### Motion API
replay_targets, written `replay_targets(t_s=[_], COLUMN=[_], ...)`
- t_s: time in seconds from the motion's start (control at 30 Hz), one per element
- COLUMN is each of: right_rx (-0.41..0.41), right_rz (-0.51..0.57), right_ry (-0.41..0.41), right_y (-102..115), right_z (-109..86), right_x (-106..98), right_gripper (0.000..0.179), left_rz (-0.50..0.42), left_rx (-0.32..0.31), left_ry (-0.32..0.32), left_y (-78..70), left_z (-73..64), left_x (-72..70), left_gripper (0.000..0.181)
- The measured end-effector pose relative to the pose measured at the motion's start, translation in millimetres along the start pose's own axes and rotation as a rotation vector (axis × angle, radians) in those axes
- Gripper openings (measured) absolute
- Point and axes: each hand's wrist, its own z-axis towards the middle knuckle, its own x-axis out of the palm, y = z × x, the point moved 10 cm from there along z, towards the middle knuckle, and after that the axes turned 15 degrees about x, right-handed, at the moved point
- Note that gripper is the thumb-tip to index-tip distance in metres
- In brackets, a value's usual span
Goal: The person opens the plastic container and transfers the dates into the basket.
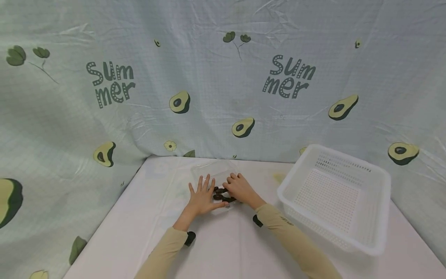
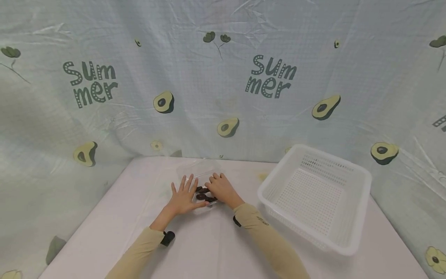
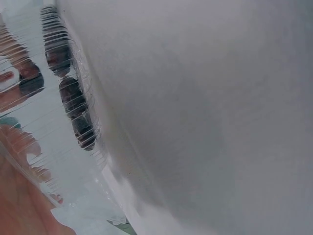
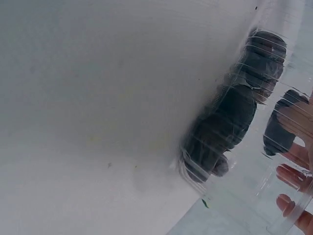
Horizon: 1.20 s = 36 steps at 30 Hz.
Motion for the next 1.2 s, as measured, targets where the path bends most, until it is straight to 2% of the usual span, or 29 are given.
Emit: replay_targets(t_s=[0.23, 0.83, 1.2], right_rx=[-0.022, 0.016, 0.022], right_rz=[0.023, 0.091, 0.091], right_ry=[-0.088, -0.194, -0.246], right_y=[-9, -47, -85], right_z=[-9.2, -36.8, -58.8], right_x=[-20, -98, -147], right_gripper=[0.010, 0.020, 0.027], left_rz=[0.014, 0.037, 0.032], left_rx=[-0.014, -0.016, -0.009], left_ry=[0.012, 0.020, 0.019], left_y=[0.7, -1.2, -3.1], left_z=[0.5, 0.9, 1.2], left_x=[0.4, -0.2, -1.9], left_gripper=[0.099, 0.098, 0.096])
